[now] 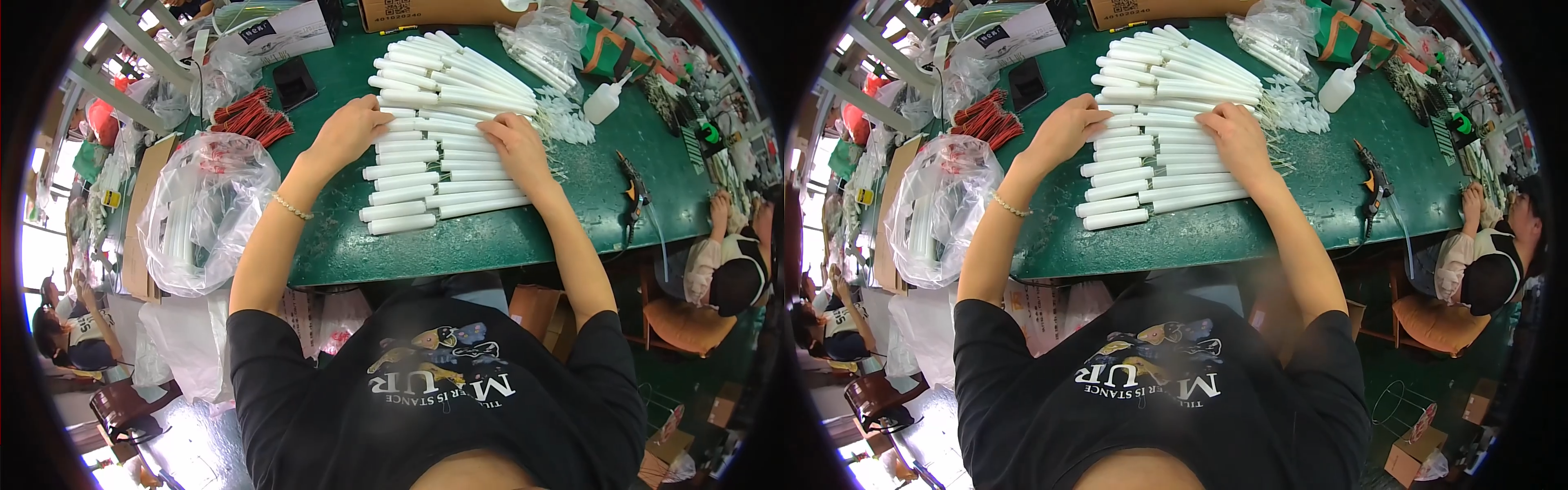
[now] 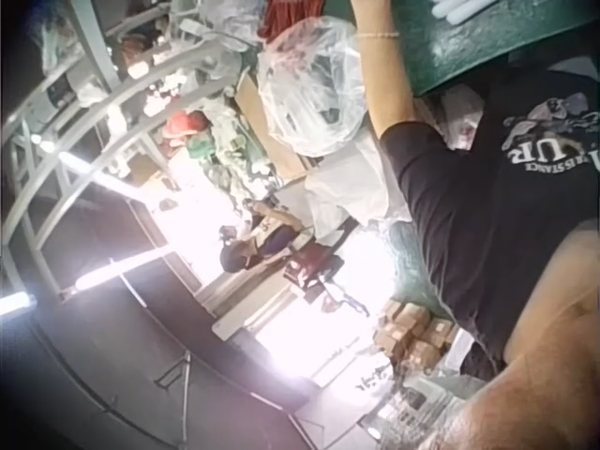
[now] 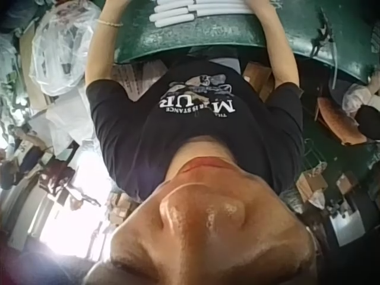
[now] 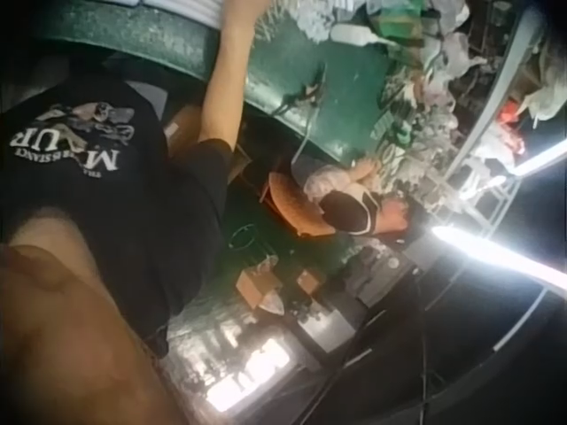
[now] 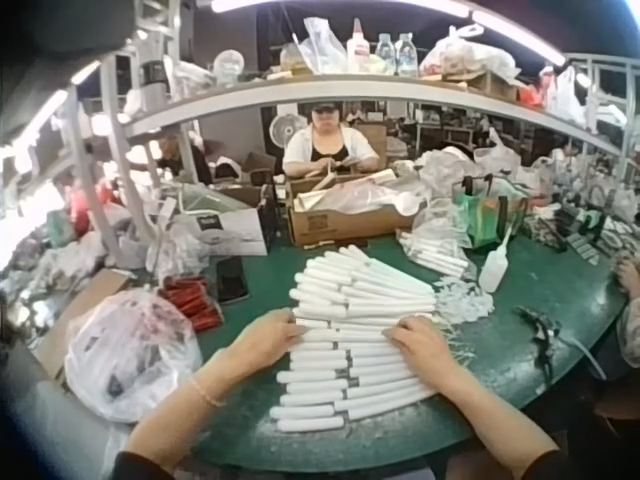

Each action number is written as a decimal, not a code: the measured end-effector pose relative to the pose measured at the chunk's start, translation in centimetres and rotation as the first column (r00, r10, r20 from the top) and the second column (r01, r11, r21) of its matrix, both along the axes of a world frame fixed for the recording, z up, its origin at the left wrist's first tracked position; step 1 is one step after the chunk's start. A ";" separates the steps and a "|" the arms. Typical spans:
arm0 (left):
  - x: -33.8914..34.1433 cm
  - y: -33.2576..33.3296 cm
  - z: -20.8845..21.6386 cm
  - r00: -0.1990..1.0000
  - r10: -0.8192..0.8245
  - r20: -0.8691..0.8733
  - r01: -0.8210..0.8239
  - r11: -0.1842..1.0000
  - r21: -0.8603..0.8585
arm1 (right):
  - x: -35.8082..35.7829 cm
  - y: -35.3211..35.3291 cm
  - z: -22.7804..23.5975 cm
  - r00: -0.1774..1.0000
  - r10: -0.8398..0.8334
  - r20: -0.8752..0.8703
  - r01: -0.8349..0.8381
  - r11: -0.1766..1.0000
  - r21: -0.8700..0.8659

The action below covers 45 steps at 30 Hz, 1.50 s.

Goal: Applying adhesive to the ends of long white candles and packaging them into plastic bags.

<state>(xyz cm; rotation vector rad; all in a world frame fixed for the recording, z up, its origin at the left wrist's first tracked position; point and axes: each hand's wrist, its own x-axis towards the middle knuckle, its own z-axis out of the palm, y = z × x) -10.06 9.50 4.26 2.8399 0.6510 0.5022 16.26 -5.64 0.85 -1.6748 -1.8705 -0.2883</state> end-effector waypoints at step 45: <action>1.7 -1.1 -3.7 0.984 0.011 0.177 -0.011 1.000 0.000 | -0.3 2.2 -2.5 0.982 -0.151 0.112 0.147 0.988 0.046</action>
